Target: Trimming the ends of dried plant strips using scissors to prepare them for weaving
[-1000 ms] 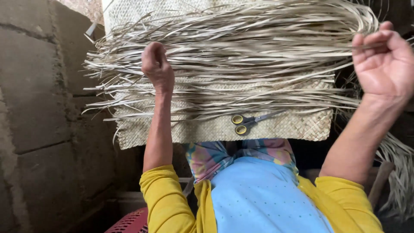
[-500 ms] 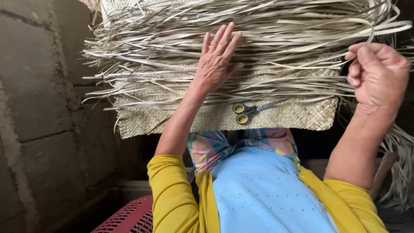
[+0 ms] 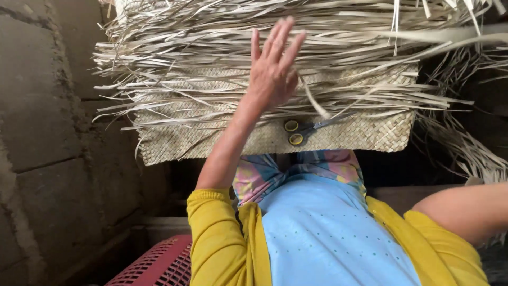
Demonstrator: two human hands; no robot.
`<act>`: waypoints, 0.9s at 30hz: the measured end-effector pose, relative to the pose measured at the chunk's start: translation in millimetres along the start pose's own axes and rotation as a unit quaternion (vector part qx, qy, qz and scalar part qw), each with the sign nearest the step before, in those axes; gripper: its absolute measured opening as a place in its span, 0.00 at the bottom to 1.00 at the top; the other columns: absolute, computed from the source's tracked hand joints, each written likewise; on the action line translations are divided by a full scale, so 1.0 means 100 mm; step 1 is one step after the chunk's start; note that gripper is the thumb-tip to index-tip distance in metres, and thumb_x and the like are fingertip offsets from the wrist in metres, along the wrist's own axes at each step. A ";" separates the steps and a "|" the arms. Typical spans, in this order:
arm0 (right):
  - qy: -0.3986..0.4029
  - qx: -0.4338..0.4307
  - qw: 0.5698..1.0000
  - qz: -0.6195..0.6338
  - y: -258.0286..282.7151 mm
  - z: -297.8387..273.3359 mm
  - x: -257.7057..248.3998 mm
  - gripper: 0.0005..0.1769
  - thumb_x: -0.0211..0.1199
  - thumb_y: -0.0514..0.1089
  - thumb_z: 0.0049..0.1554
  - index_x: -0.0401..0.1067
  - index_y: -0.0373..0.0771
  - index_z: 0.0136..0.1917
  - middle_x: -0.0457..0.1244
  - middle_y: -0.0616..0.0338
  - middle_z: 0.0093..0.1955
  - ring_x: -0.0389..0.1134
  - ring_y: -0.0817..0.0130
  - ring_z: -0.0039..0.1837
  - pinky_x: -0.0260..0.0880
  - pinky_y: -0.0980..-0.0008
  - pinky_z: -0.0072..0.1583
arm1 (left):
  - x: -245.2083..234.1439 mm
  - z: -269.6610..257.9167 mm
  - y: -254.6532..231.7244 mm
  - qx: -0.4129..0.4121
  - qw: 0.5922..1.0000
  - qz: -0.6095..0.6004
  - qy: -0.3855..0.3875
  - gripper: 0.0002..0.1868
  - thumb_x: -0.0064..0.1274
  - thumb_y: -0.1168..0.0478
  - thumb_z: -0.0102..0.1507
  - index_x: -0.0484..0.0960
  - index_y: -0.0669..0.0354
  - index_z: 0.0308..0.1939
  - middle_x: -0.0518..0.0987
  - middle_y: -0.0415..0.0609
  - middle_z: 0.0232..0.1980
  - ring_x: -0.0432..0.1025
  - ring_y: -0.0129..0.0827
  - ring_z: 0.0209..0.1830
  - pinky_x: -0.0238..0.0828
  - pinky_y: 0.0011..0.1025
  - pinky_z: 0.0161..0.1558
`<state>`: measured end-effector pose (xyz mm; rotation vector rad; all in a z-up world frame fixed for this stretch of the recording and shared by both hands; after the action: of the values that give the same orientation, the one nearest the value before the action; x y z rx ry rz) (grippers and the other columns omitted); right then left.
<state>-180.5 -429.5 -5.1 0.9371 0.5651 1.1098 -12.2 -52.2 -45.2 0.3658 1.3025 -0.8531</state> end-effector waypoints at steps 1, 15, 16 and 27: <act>0.008 -0.043 0.999 -0.021 0.46 -0.17 0.59 0.27 0.41 0.52 0.74 0.66 0.38 0.37 0.61 0.53 0.37 0.68 0.54 0.41 0.70 0.58 0.46 | -0.11 -0.08 -0.16 0.026 0.995 -0.005 -0.098 0.37 0.61 0.57 0.62 0.61 0.49 0.73 0.68 0.56 0.74 0.66 0.47 0.74 0.44 0.63 0.81; 0.199 -0.154 0.936 -0.248 1.30 -0.53 2.53 0.02 0.69 0.38 0.58 0.82 0.42 0.46 0.67 0.61 0.38 0.66 0.61 0.42 0.73 0.69 0.46 | -1.10 -1.07 -0.80 -0.111 0.840 -0.507 -0.159 0.19 0.52 0.46 0.68 0.87 0.52 0.54 0.77 0.49 0.42 0.72 0.38 0.46 0.69 0.36 0.56; 0.201 -0.146 0.939 -0.239 1.27 -0.58 2.54 0.01 0.70 0.39 0.58 0.81 0.43 0.44 0.66 0.62 0.36 0.65 0.62 0.41 0.73 0.69 0.46 | -1.18 -1.06 -0.86 -0.095 0.831 -0.530 -0.138 0.19 0.54 0.46 0.67 0.87 0.51 0.54 0.79 0.46 0.42 0.73 0.36 0.47 0.68 0.33 0.59; 0.046 -0.022 0.944 -0.326 0.99 -0.42 1.58 0.06 0.73 0.26 0.72 0.82 0.30 0.52 0.67 0.45 0.43 0.69 0.45 0.48 0.67 0.53 0.56 | -1.47 -1.30 -0.37 -0.095 0.974 0.117 -0.167 0.23 0.52 0.72 0.64 0.76 0.63 0.64 0.68 0.64 0.64 0.65 0.54 0.56 0.57 0.55 0.54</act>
<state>-204.3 -254.5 68.2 0.5883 0.8485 0.5629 -132.7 61.8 67.0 0.2088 0.9944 -0.5567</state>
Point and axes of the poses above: each hand's wrist, its own z-axis towards the middle knuckle, its own x-axis out of the palm, y = z × x, the point moved 3 cm from there along z, towards the middle knuckle
